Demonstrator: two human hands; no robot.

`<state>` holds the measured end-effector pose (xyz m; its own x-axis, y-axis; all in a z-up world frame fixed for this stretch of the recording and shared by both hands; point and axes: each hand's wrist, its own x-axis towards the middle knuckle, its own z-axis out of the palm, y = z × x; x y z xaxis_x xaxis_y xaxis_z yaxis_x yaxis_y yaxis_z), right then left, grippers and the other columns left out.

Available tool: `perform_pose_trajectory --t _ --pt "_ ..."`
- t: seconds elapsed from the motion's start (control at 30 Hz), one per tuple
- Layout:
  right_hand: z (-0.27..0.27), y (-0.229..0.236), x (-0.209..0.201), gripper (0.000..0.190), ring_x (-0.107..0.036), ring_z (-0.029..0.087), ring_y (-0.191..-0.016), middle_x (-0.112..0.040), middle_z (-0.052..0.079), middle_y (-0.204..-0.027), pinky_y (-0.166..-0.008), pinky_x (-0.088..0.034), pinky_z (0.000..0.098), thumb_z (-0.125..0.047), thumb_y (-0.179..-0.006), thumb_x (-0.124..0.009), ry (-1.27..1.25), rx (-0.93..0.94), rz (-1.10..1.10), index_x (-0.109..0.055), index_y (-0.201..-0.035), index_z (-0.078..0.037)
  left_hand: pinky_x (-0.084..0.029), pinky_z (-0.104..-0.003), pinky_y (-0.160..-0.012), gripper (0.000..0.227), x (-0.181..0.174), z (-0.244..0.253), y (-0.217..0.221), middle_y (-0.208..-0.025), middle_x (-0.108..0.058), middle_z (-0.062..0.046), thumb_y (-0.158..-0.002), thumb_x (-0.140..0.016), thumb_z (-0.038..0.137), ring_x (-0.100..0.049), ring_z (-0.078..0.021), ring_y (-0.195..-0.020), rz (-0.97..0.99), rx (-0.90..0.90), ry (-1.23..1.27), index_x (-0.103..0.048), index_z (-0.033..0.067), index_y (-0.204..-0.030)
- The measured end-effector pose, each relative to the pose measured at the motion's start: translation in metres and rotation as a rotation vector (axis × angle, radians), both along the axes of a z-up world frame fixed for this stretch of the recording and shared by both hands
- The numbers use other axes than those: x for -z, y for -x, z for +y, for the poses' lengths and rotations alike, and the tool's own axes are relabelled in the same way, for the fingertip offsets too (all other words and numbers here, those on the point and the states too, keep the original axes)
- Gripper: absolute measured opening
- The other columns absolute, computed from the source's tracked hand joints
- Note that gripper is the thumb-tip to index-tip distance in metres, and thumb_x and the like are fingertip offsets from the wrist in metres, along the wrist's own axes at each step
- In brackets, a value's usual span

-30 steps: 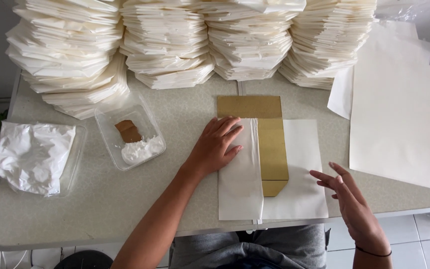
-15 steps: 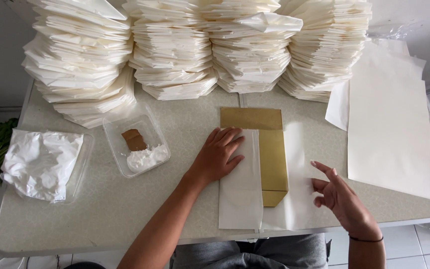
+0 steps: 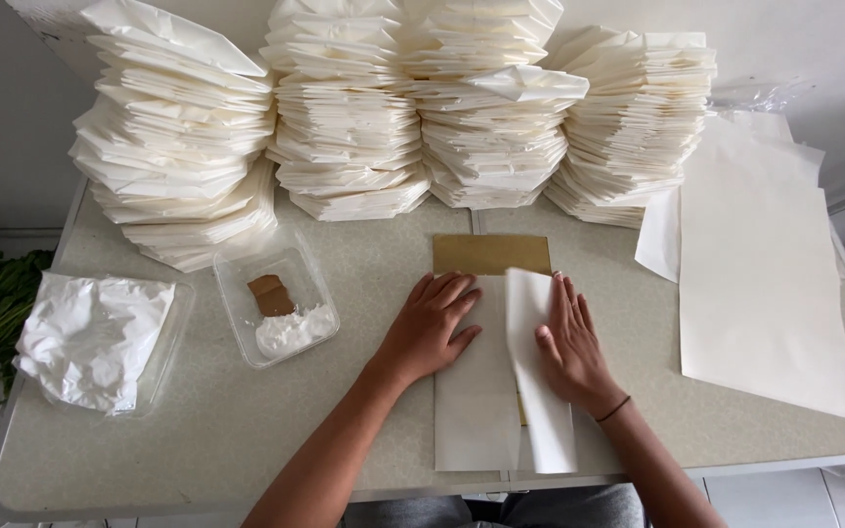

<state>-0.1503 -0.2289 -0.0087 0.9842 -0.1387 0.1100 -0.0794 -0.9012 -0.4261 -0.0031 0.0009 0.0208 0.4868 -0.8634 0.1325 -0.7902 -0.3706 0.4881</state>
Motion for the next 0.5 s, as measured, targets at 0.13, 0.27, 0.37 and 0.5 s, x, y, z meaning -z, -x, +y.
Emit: perform_pose_trajectory --t 0.13,0.27,0.37,0.5 --pt "0.017 -0.007 -0.001 0.082 -0.013 0.044 -0.155 -0.016 0.029 -0.168 -0.126 -0.006 0.0511 -0.052 -0.107 -0.021 0.064 0.053 0.026 -0.005 -0.163 0.005 -0.027 -0.057 -0.123 0.049 -0.004 -0.001 0.0 -0.15 -0.051 -0.012 -0.1 -0.06 0.035 -0.041 -0.0311 -0.146 -0.024 0.011 0.004 -0.059 0.0075 -0.141" --pt "0.03 -0.009 -0.005 0.085 -0.013 0.042 -0.156 -0.015 0.028 -0.168 -0.126 -0.007 0.0488 -0.056 -0.106 -0.024 0.141 0.066 0.057 -0.007 -0.163 0.004 -0.027 -0.058 -0.122 0.051 -0.002 -0.001 0.0 -0.149 -0.052 -0.013 -0.1 -0.061 0.036 -0.041 -0.0325 -0.146 -0.043 0.025 0.004 -0.059 0.0066 -0.141" --pt "0.032 -0.01 -0.004 0.085 -0.011 0.042 -0.157 -0.013 0.027 -0.169 -0.126 -0.008 0.0496 -0.056 -0.106 -0.026 0.16 0.074 0.075 -0.007 -0.163 0.004 -0.027 -0.058 -0.122 0.052 0.002 -0.002 0.0 -0.149 -0.052 -0.012 -0.099 -0.061 0.036 -0.041 -0.0328 -0.146 -0.057 0.023 0.001 -0.058 0.008 -0.142" --pt "0.035 -0.015 -0.003 0.087 -0.012 0.041 -0.157 -0.013 0.024 -0.17 -0.125 -0.009 0.0512 -0.056 -0.105 -0.03 0.166 0.11 0.087 -0.007 -0.164 0.002 -0.027 -0.059 -0.121 0.053 0.006 -0.002 -0.001 -0.151 -0.051 -0.011 -0.099 -0.061 0.037 -0.04 -0.0325 -0.147 -0.064 0.017 0.004 -0.057 0.0109 -0.144"
